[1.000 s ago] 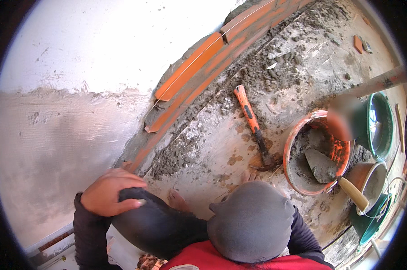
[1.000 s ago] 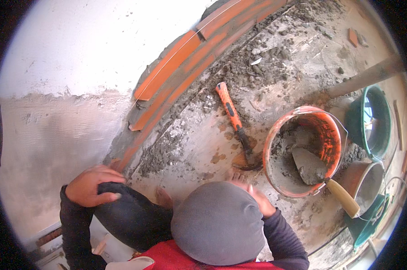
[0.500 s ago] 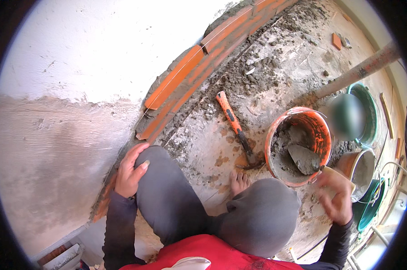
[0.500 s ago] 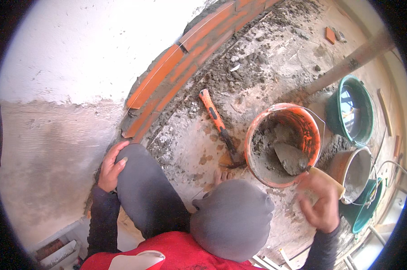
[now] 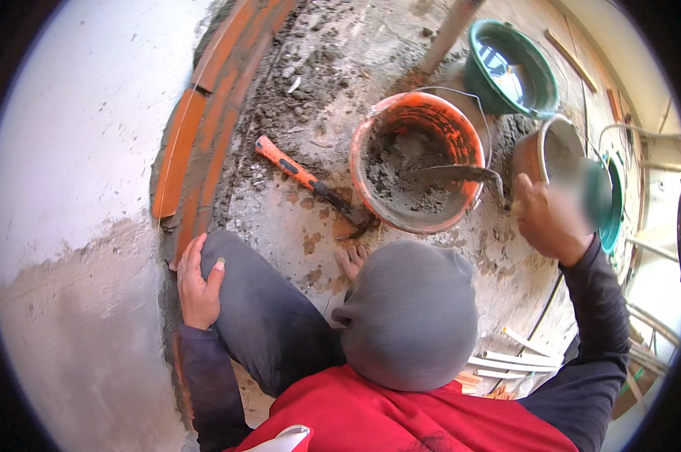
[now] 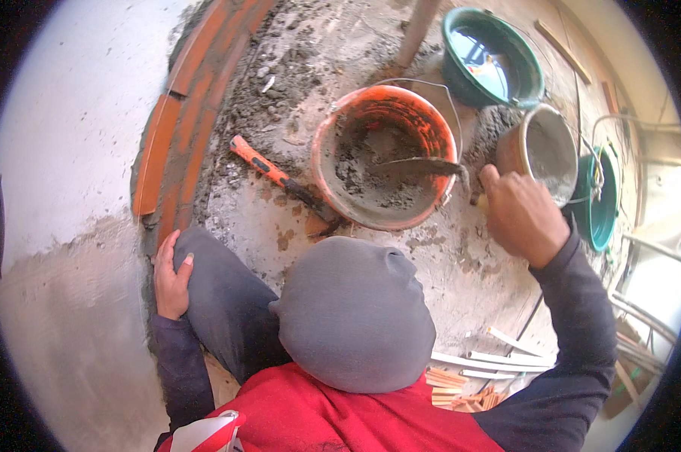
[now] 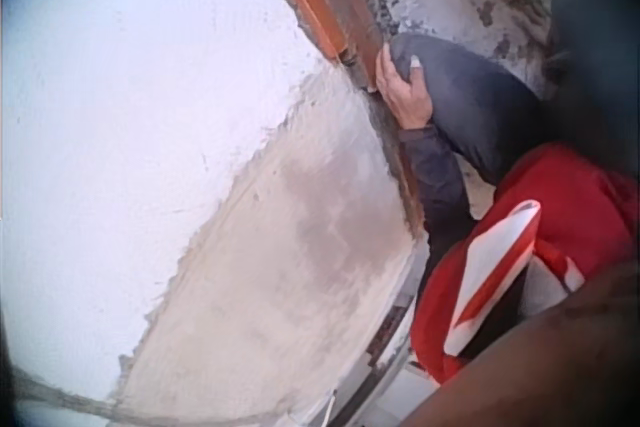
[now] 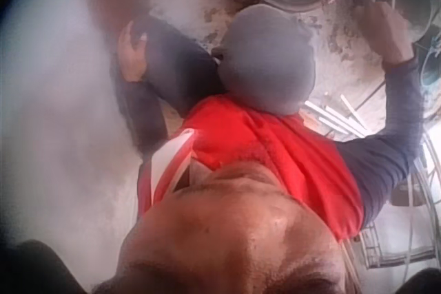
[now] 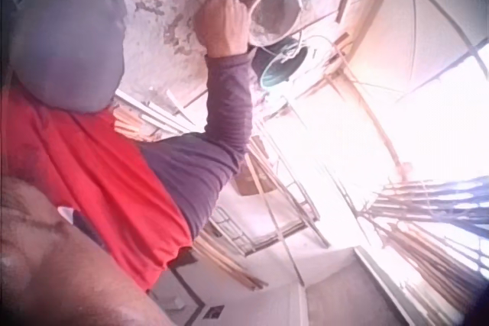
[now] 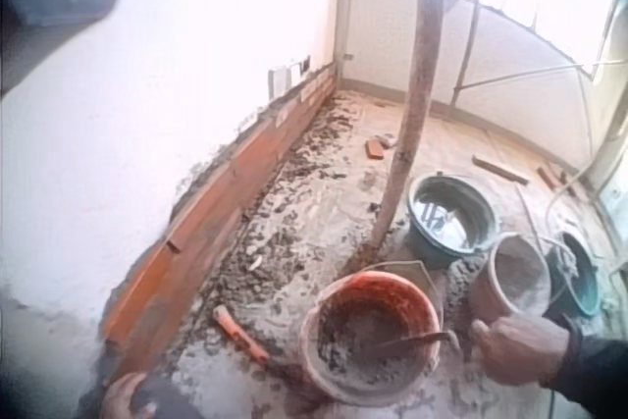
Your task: The person applies mortar to a wall and the back of thin bricks using a trowel and then presses the bricks onto the wall surface, occasionally tapping them with a hammer.
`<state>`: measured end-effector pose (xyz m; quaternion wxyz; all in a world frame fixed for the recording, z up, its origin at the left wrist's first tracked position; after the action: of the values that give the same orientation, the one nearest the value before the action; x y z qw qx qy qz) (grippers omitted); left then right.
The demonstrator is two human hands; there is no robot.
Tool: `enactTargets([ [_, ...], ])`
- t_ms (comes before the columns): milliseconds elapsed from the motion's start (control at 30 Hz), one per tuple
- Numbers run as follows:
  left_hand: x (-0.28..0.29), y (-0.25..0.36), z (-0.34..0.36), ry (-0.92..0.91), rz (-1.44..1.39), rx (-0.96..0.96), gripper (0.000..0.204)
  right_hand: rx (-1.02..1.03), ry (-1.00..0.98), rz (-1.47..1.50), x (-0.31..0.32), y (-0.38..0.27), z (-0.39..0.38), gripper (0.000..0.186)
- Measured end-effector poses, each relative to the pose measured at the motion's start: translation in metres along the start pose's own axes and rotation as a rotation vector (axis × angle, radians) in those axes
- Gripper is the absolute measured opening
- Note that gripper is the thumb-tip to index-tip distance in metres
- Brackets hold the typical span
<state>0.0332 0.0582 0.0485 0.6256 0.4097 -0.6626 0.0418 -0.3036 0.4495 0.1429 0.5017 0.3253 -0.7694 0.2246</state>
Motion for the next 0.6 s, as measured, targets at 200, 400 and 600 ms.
enactTargets([
  [200,-0.011,-0.004,0.018,-0.046,-0.017,-0.018,0.051,-0.221,0.331,0.255,-0.117,-0.048,-0.065,0.029],
  [400,-0.011,-0.002,0.034,-0.091,-0.025,-0.014,0.049,-0.354,0.25,0.325,-0.192,-0.062,-0.106,0.043],
  [600,-0.02,-0.014,0.041,-0.135,-0.088,-0.01,0.049,-0.481,0.217,0.439,-0.2,-0.012,-0.189,0.041],
])
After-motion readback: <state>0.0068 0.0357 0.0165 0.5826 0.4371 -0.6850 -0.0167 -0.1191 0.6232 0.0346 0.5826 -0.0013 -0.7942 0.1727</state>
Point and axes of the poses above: each hand's wrist, its own z-axis towards the middle knuckle, its own x-axis out of the back of the hand, y = z × x, the point moved 2 cm from there along z, towards the middle knuckle, and after that the axes turned 4 degrees about z, right-handed, at the moved point
